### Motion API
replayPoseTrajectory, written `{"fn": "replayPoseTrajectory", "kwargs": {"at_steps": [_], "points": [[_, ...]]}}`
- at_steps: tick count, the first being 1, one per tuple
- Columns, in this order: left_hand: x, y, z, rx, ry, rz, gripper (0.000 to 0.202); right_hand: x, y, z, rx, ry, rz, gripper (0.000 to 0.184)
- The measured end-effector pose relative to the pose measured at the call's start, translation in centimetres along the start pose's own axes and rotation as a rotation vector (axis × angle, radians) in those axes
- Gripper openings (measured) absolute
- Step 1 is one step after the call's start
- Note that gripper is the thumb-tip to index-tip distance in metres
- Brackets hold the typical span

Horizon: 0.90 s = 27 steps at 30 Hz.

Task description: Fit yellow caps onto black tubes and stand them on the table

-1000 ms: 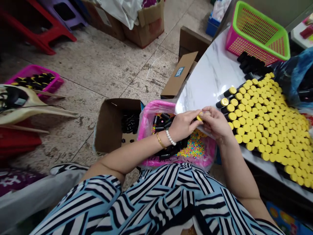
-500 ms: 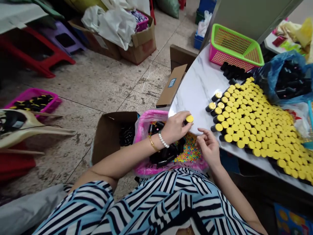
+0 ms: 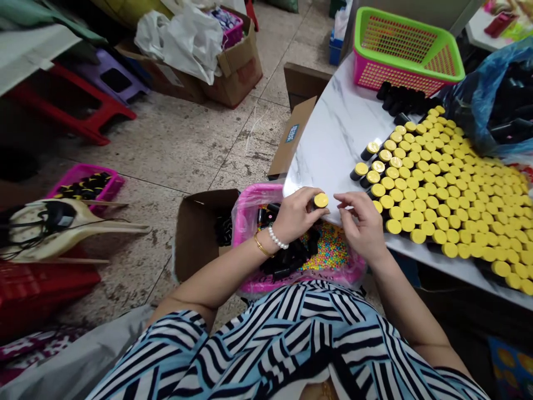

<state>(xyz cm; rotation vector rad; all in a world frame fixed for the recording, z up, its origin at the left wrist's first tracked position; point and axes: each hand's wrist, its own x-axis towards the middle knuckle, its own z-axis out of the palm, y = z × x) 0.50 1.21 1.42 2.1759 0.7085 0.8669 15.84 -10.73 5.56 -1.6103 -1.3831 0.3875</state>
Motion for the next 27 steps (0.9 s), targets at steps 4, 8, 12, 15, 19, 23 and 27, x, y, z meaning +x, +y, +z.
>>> {"fn": "replayPoseTrajectory", "kwargs": {"at_steps": [4,8,12,15,19,23,27], "points": [[0.8,-0.1,-0.8,-0.136,-0.089,-0.123,0.035,2.2,0.6,0.6,0.022,-0.154,-0.038,0.042],[0.8,-0.3,-1.0,-0.207,-0.100,-0.202,0.012,3.3,1.2,1.2,-0.046,-0.296,-0.119,0.048],[0.5,-0.5,-0.6,-0.228,-0.058,-0.170,0.010,3.2,1.6,1.9,-0.077,-0.261,-0.176,0.043],[0.3,-0.7,-0.4,-0.257,-0.044,-0.130,0.015,2.7,1.8,2.2,-0.030,-0.195,-0.124,0.033],[0.0,-1.2,-0.8,-0.290,-0.042,-0.129,0.029,2.6,1.8,2.2,0.050,-0.145,-0.033,0.023],[-0.1,-1.5,-1.6,-0.386,-0.182,-0.189,0.043,3.1,2.0,2.2,0.118,-0.168,0.038,0.018],[-0.2,-1.5,-1.3,-0.336,-0.100,-0.142,0.030,2.9,2.3,2.1,0.174,-0.219,0.133,0.019]]}}
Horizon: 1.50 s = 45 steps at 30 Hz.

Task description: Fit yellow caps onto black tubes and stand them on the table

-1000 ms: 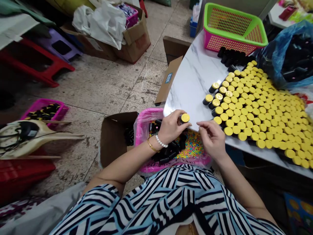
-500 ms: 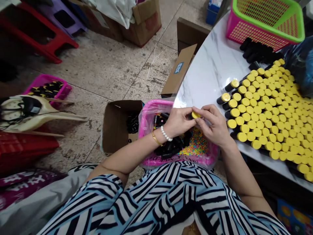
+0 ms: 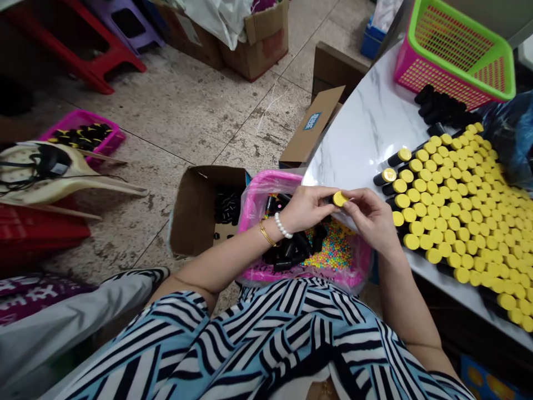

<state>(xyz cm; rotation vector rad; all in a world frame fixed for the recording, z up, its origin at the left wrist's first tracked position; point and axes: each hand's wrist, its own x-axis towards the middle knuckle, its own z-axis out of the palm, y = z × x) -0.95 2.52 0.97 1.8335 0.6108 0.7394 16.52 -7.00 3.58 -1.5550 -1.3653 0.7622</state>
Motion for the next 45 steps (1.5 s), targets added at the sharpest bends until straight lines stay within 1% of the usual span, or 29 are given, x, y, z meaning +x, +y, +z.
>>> {"fn": "replayPoseTrajectory", "kwargs": {"at_steps": [2,4,6,7,9,11,12,15,17,19,21,23,25,27,29,30,32,34,35,37,39,40,41,43,45], "points": [[-0.1,-0.1,0.4,0.040,0.061,0.062,0.028,-0.1,-0.1,-0.3,-0.001,-0.020,0.020,0.020],[-0.2,-0.2,0.8,0.066,0.084,0.107,0.030,0.1,-0.6,-0.7,0.013,-0.072,0.027,0.021],[-0.3,-0.1,0.8,0.092,0.089,0.135,0.030,1.0,-1.3,-0.9,-0.040,-0.104,0.025,0.021],[-0.3,-0.1,0.8,0.105,0.089,0.141,0.029,1.7,-1.7,-0.7,-0.110,-0.082,0.024,0.022],[-0.4,0.0,0.6,0.120,0.084,0.141,0.028,3.3,-2.4,0.1,-0.298,0.035,0.024,0.025],[-0.4,0.1,0.5,0.126,0.073,0.129,0.025,4.8,-3.0,1.6,-0.498,0.162,0.034,0.028],[-0.4,0.0,0.5,0.132,0.073,0.117,0.022,5.4,-3.2,2.5,-0.606,0.189,0.035,0.030],[-0.3,-0.2,0.7,0.180,0.093,0.069,0.012,6.2,-3.7,4.9,-0.914,0.184,-0.043,0.039],[-0.2,-0.1,0.7,0.220,0.104,0.024,0.011,6.1,-4.0,5.7,-1.039,0.173,-0.125,0.039],[0.0,0.2,0.4,0.248,0.085,-0.005,0.009,5.9,-4.1,5.8,-1.092,0.174,-0.192,0.036],[0.4,0.8,0.0,0.290,0.051,0.024,0.008,5.6,-4.2,5.2,-1.080,0.188,-0.240,0.032],[0.9,1.4,-0.3,0.371,0.029,0.072,0.007,4.6,-4.3,3.9,-0.978,0.216,-0.276,0.027],[1.6,1.9,0.1,0.420,0.004,0.078,0.008,2.4,-4.6,2.3,-0.792,0.239,-0.314,0.024],[2.7,2.2,1.3,0.386,-0.043,0.042,0.011,-0.9,-5.1,0.7,-0.592,0.241,-0.331,0.023],[4.3,2.3,3.0,0.330,-0.082,0.012,0.017,-4.6,-5.5,-0.6,-0.476,0.221,-0.289,0.021],[5.1,2.4,3.9,0.312,-0.104,0.002,0.020,-6.3,-5.6,-1.0,-0.441,0.203,-0.253,0.020],[6.6,2.5,5.5,0.228,-0.194,-0.034,0.029,-9.3,-4.8,-1.1,-0.394,0.138,-0.171,0.019],[7.0,2.8,6.2,0.106,-0.251,-0.081,0.037,-11.3,-2.9,-0.2,-0.351,0.048,-0.107,0.018],[6.6,2.9,6.2,0.056,-0.237,-0.094,0.037,-11.8,-1.6,0.4,-0.334,0.002,-0.083,0.017],[4.8,2.8,5.6,0.035,-0.118,-0.063,0.027,-12.1,1.4,1.5,-0.350,-0.077,-0.037,0.016],[1.8,2.1,4.3,0.110,0.010,0.045,0.018,-11.5,4.1,2.2,-0.493,-0.134,0.059,0.021],[0.3,1.5,3.6,0.171,0.019,0.114,0.017,-11.0,5.1,2.3,-0.599,-0.158,0.120,0.025],[-1.2,0.7,3.0,0.232,-0.040,0.181,0.017,-10.6,5.9,2.3,-0.708,-0.180,0.174,0.029],[-3.7,-1.3,2.2,0.382,-0.249,0.281,0.018,-9.9,6.7,2.0,-0.883,-0.225,0.228,0.035],[-5.1,-3.2,2.2,0.559,-0.443,0.298,0.028,-9.7,6.7,1.8,-0.967,-0.282,0.225,0.034]]}}
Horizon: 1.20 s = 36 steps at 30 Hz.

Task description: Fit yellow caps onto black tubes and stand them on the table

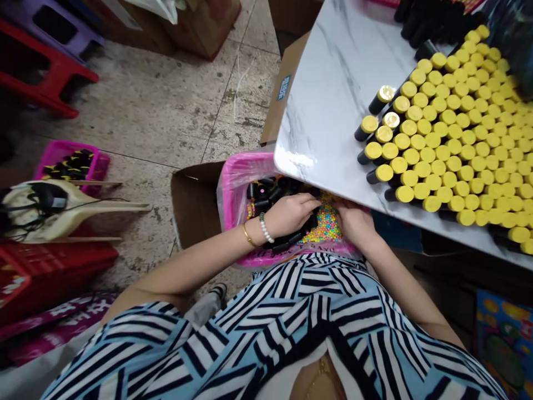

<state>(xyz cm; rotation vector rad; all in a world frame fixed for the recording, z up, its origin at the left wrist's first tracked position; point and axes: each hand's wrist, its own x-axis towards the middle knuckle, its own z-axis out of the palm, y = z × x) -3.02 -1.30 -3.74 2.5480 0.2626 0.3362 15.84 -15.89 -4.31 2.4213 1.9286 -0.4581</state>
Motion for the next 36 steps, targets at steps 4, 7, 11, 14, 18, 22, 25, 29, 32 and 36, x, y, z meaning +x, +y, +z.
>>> {"fn": "replayPoseTrajectory", "kwargs": {"at_steps": [4,7,11,14,18,22,25,29,32,36], "points": [[0.5,-1.0,1.9,0.165,-0.235,0.007,0.032,-0.5,-0.1,-0.4,-0.007,-0.082,-0.011,0.029],[2.2,-0.3,2.1,0.217,-0.303,0.089,0.021,0.0,0.1,-0.2,-0.016,0.045,0.076,0.037],[4.4,1.4,3.4,0.278,-0.373,0.188,0.020,2.1,0.4,0.2,-0.045,0.160,0.065,0.052],[5.3,1.8,5.1,0.270,-0.405,0.214,0.018,2.9,0.7,0.2,-0.033,0.133,0.013,0.056],[5.2,0.7,5.6,0.167,-0.419,0.199,0.019,1.6,1.2,0.0,0.003,0.109,-0.013,0.044],[4.1,-0.9,3.5,-0.050,-0.324,0.130,0.021,-1.3,1.4,-0.5,0.134,0.145,0.023,0.046],[3.3,-1.8,2.0,-0.239,-0.278,0.070,0.036,-3.2,1.2,-1.1,0.384,0.197,-0.009,0.040],[2.8,-2.2,1.3,-0.319,-0.261,0.055,0.038,-4.8,1.5,-1.7,0.635,0.217,0.063,0.038],[3.0,-1.8,1.7,-0.075,-0.256,0.075,0.033,-5.3,1.9,-1.9,0.613,0.240,0.086,0.030],[3.6,0.0,3.4,0.204,-0.310,0.116,0.019,-5.4,1.5,-2.2,0.564,0.250,0.035,0.026]]}}
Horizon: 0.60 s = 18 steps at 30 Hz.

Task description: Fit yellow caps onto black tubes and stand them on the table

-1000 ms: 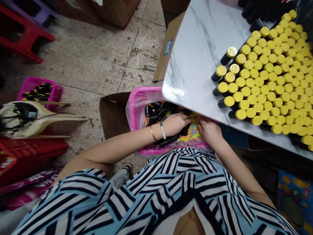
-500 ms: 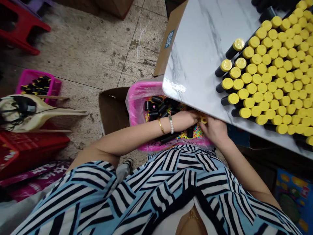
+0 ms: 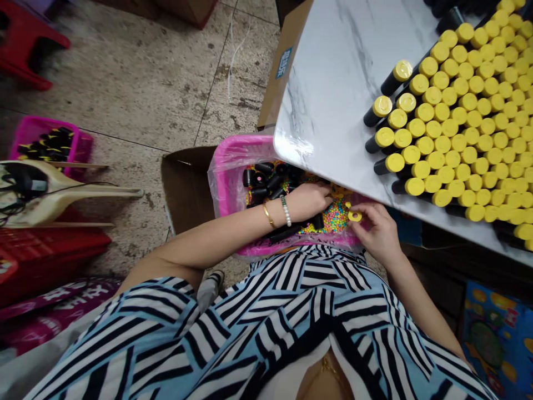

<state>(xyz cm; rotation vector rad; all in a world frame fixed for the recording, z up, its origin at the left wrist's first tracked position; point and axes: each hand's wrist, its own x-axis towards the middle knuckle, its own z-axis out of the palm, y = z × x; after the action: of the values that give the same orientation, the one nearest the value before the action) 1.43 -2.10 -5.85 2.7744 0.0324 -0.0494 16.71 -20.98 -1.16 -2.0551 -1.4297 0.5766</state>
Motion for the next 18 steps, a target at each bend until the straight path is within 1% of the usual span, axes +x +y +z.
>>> {"fn": "replayPoseTrajectory", "kwargs": {"at_steps": [3,5,8,10,12,14,15,16,18], "points": [[0.8,1.6,0.9,0.049,-0.013,0.093,0.021,0.0,-0.9,0.2,0.020,-0.005,-0.021,0.025],[0.9,2.1,1.1,0.030,0.001,0.125,0.022,-0.1,-1.5,0.2,0.028,0.000,-0.020,0.026],[0.5,1.5,0.7,-0.120,0.031,0.127,0.022,-0.6,-1.8,-0.4,0.084,-0.002,0.015,0.031],[0.2,0.8,0.3,-0.259,0.033,0.147,0.028,-0.9,-1.6,-1.0,0.186,-0.023,0.064,0.039],[0.1,0.4,0.1,-0.298,0.035,0.120,0.030,-1.3,-1.2,-1.5,0.310,-0.049,0.121,0.048],[0.3,0.6,0.3,-0.194,0.044,0.047,0.024,-1.5,-0.8,-1.7,0.398,-0.057,0.160,0.052],[0.5,1.0,0.5,-0.118,0.047,0.024,0.021,-1.6,-0.7,-1.8,0.410,-0.057,0.169,0.051],[0.8,1.5,0.8,-0.050,0.046,0.025,0.020,-1.6,-0.6,-1.7,0.401,-0.054,0.171,0.049],[1.3,2.5,1.4,0.020,0.030,0.095,0.022,-1.5,-0.7,-1.6,0.340,-0.046,0.160,0.045]]}}
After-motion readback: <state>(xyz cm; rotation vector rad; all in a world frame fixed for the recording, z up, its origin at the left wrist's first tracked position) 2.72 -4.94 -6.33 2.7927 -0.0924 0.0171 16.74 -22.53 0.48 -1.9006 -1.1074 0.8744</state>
